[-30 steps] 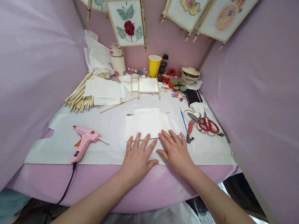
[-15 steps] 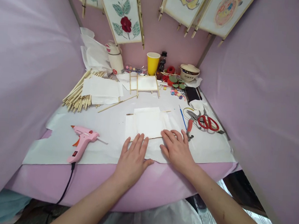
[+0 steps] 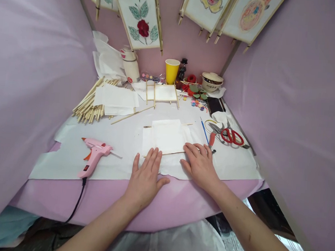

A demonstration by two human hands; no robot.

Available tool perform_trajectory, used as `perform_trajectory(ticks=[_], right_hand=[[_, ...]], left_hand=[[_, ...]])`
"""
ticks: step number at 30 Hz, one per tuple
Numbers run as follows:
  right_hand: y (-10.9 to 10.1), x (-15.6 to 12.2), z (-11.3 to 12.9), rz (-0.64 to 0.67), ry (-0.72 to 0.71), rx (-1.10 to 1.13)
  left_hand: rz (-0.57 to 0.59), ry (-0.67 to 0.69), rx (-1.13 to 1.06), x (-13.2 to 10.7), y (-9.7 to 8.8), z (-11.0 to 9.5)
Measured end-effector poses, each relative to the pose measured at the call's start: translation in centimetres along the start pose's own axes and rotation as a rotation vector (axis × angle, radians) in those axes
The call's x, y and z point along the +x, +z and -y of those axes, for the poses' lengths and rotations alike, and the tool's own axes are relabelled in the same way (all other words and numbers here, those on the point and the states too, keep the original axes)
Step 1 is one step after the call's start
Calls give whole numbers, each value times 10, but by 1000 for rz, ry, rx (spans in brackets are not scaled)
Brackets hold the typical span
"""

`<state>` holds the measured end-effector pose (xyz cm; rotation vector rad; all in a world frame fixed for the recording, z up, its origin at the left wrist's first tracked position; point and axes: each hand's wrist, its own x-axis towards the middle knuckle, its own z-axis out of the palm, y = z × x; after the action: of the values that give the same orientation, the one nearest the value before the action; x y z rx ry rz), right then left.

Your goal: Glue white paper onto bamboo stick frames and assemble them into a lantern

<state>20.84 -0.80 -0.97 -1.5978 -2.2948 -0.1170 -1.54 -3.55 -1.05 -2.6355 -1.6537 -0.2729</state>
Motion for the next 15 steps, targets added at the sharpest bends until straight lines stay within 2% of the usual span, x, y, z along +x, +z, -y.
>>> perform_trajectory(ticks=[5, 10, 15], right_hand=[[-4, -1, -1, 25, 0, -7], [-7, 1, 18, 34, -77, 26], [-3, -2, 25, 82, -103, 55]], left_hand=[[10, 3, -12, -2, 1, 3], [-38, -13, -4, 8, -1, -10], [37, 43, -14, 14, 5, -15]])
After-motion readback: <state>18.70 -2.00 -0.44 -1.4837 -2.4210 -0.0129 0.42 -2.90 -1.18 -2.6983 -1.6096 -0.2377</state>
